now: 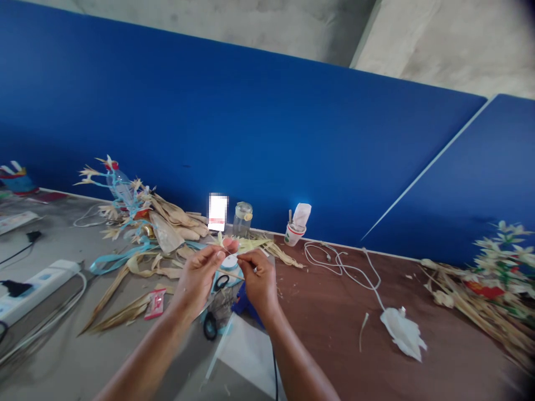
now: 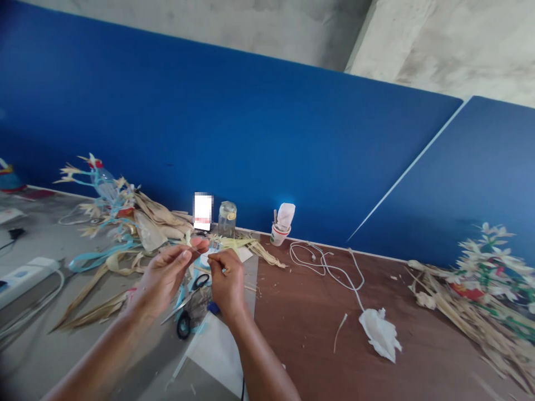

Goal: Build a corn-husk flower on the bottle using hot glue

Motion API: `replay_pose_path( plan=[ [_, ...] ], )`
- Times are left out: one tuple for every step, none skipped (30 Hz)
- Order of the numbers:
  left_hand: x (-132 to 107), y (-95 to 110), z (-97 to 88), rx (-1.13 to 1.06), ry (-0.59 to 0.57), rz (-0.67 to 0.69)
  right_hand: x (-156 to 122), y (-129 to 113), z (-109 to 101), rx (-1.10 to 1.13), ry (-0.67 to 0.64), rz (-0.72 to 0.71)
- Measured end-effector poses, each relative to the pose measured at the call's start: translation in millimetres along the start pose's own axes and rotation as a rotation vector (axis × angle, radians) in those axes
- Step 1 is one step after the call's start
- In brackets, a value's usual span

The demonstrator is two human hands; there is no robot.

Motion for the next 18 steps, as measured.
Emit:
replay_pose_path(
  plan=[
    [0.3, -1.2, -1.3, -0.007, 0.013, -0.007, 0.1, 0.6, 0.1, -0.009, -0.001, -0.001],
    [1.0, -2.5, -3.3, -0.009, 0.027, -0.014, 0.2, 0.9, 0.2, -0.019, -0.002, -0.005],
    [2.0, -3.9, -5.5, -0.006, 0.041, -0.018, 0.3, 1.0, 0.2, -0.027, -0.002, -0.013],
    [3.2, -5.2, -7.8, -0.001, 0.051, -0.021, 0.3, 1.1, 0.2, -0.034, -0.001, -0.021],
    [4.6, -6.3, -9.9, 0.006, 0.059, -0.021, 0.4, 1.2, 0.0, -0.04, 0.0, -0.028],
    [5.9, -7.2, -11.7, 0.014, 0.066, -0.021, 0.5, 1.4, -0.1, -0.047, 0.002, -0.033],
    [7.0, -7.8, -13.2, 0.019, 0.073, -0.02, 0.6, 1.6, -0.2, -0.054, 0.003, -0.037],
    [7.8, -8.2, -14.2, 0.023, 0.079, -0.018, 0.7, 1.8, -0.1, -0.062, 0.003, -0.041],
    [8.4, -8.2, -14.7, 0.023, 0.086, -0.014, 0.7, 1.8, 0.1, -0.071, 0.001, -0.044],
    [8.6, -8.2, -14.9, 0.019, 0.092, -0.01, 0.8, 1.6, 0.4, -0.08, 0.0, -0.047],
    [8.6, -8.3, -14.6, 0.014, 0.097, -0.007, 0.7, 1.4, 0.9, -0.087, -0.003, -0.051],
    [8.4, -8.6, -14.3, 0.007, 0.102, -0.004, 0.7, 1.0, 1.3, -0.092, -0.004, -0.056],
    [8.1, -9.0, -14.1, 0.0, 0.108, -0.001, 0.6, 0.7, 1.8, -0.097, -0.005, -0.061],
    [7.9, -9.7, -14.2, -0.009, 0.114, 0.003, 0.5, 0.6, 2.4, -0.103, -0.007, -0.064],
    [7.8, -10.5, -14.9, -0.016, 0.124, 0.01, 0.5, 0.5, 3.3, -0.109, -0.01, -0.068],
    [7.7, -11.3, -15.8, -0.019, 0.132, 0.018, 0.5, 0.7, 4.4, -0.117, -0.017, -0.072],
    [7.8, -11.9, -16.8, -0.019, 0.14, 0.03, 0.7, 1.1, 5.5, -0.127, -0.025, -0.075],
    [7.9, -12.2, -17.7, -0.013, 0.145, 0.043, 0.9, 1.5, 6.5, -0.136, -0.032, -0.078]
  ],
)
Point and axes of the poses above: each hand's wrist, its own x-axis towards the middle knuckle, its own z-axis out of the palm, y = z × x, the point moved 8 cm from there along x, towards the middle knuckle, and after that the axes turned 12 degrees about -x, right-handed, at the moved point
